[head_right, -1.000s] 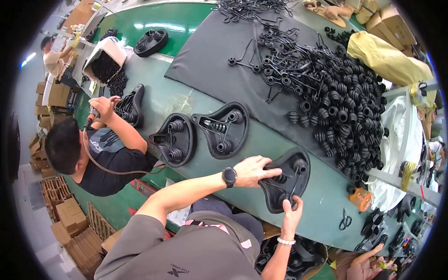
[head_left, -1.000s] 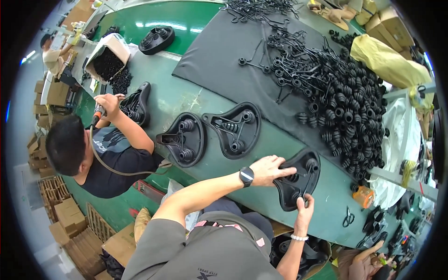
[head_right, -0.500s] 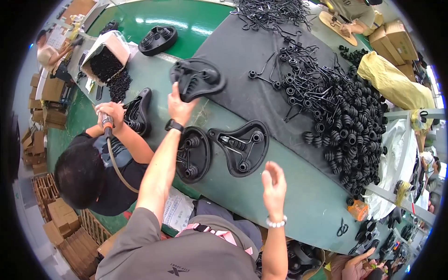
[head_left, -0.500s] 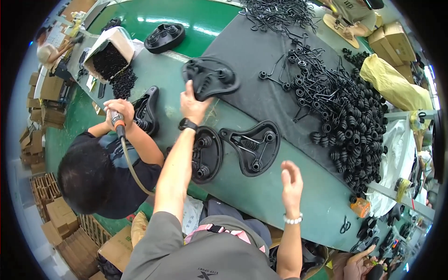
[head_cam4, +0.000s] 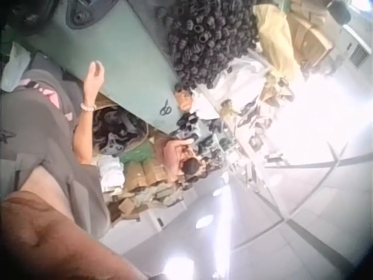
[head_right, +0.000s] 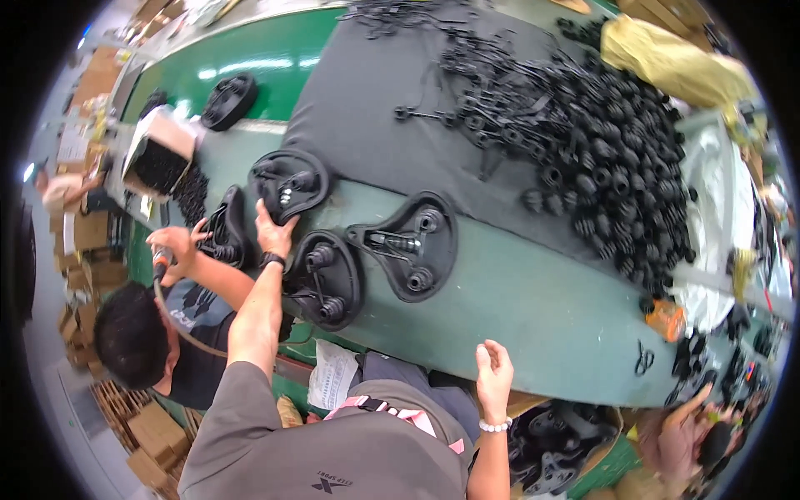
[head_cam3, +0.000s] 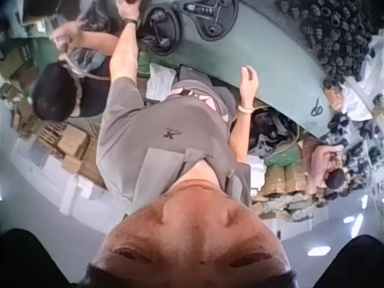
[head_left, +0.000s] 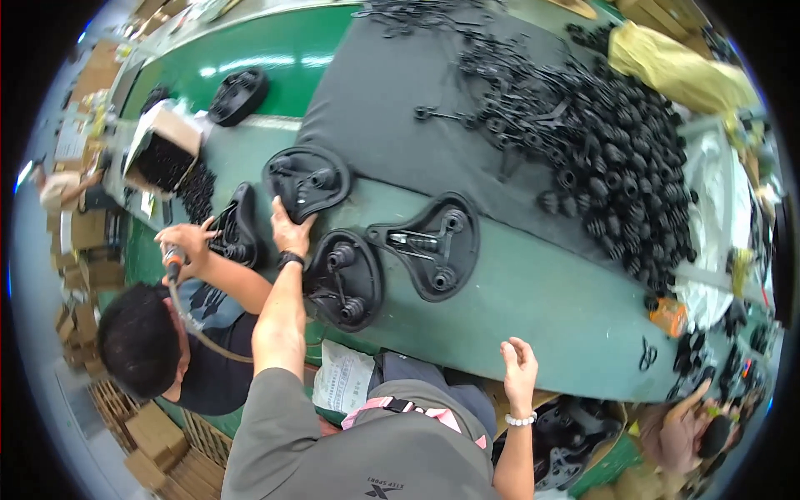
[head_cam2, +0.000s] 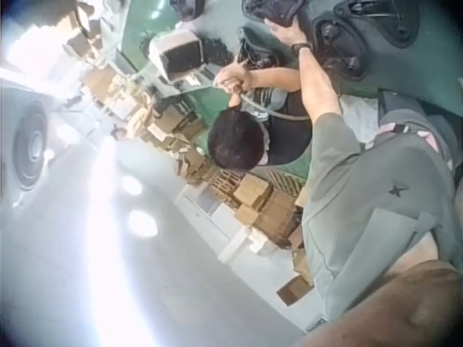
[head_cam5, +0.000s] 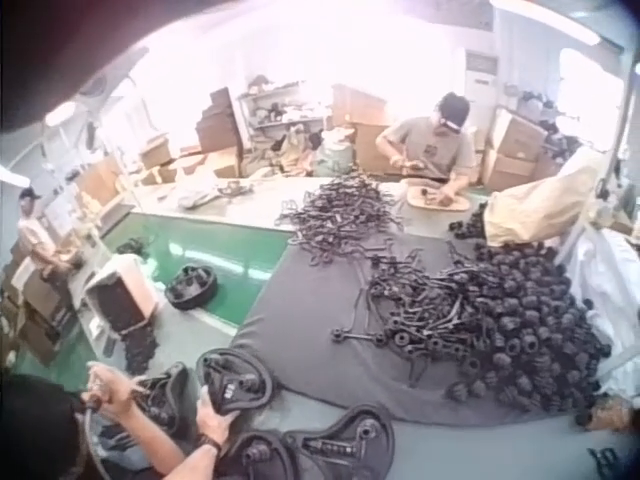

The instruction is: Attaching plastic components and grommets to the underside of bicycle saddle bases on a production line.

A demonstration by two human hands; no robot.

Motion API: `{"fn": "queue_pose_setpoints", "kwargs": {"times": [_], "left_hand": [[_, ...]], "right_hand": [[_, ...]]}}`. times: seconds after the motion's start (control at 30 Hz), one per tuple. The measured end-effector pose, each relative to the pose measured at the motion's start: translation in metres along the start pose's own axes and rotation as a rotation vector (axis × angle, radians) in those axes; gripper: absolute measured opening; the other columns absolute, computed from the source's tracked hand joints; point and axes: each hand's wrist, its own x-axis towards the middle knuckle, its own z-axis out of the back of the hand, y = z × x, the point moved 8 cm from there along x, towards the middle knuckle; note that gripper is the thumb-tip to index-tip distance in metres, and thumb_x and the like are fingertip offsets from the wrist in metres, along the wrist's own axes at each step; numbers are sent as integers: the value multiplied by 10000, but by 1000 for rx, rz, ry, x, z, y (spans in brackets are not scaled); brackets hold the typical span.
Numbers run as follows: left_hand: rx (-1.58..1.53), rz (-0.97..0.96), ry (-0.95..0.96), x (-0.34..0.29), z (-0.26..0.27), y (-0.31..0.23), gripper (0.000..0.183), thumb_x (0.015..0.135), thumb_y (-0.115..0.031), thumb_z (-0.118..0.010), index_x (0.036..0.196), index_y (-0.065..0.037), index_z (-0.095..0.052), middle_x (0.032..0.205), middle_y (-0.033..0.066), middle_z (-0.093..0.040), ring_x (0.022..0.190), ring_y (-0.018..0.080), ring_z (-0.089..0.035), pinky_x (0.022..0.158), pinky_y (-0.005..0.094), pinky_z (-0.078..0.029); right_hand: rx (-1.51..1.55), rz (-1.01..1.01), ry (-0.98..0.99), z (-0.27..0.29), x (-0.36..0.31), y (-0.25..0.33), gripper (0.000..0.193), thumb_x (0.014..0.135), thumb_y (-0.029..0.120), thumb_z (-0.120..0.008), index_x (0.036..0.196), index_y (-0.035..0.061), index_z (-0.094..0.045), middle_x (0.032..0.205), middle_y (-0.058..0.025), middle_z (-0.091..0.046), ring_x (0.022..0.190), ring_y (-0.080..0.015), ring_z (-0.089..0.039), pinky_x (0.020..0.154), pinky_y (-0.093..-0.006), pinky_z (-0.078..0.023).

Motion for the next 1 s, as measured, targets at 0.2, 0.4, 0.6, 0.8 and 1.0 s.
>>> {"fn": "queue_pose_setpoints", "kwargs": {"times": [0.2, 0.4, 0.6, 0.8, 1.0], "left_hand": [[151, -216, 125, -18, -2, -43, 963, 777, -376, -864, 1505, 41, -391, 1501, 271, -453, 1414, 431, -410, 1183, 448, -333], [440, -356, 149, 58, 14, 45, 1075, 700, -278, -835, 1533, 126, -288, 1470, 373, -457, 1367, 487, -453, 1200, 470, -339], [148, -609, 62, -20, 34, -134, 569, 916, -215, -703, 1346, 121, -541, 1288, 286, -630, 1154, 406, -630, 1050, 455, -477], [-173, -1117, 1095, -469, -81, -359, 323, 886, -47, -701, 1205, -14, -664, 1143, 153, -692, 1053, 304, -660, 940, 402, -520], [-7, -1860, 1536, -815, -120, -426, 614, 831, -188, -778, 1368, -9, -540, 1345, 170, -601, 1290, 364, -532, 1099, 447, -448]], "right_hand": [[-19, -82, -118, 37, -30, -40, 366, 1001, 226, -695, 1241, -45, -645, 1110, -108, -738, 1033, -154, -682, 928, -317, -545], [100, -16, -366, 90, -83, -120, 346, 928, 270, -735, 1095, -29, -690, 883, -133, -734, 812, -215, -716, 757, -341, -562], [6, -358, -1190, 242, -184, -366, 261, 855, 271, -748, 974, 40, -724, 800, -168, -727, 774, -318, -727, 737, -413, -566], [443, -938, -1136, 281, -212, -591, 1119, 724, 633, -840, 1374, -201, -474, 1381, -383, -563, 1332, -436, -553, 1127, -425, -431], [799, -524, -1086, 288, -172, -552, 624, 734, 310, -945, 1141, -79, -676, 1114, -173, -745, 975, -252, -695, 891, -375, -544]]}}
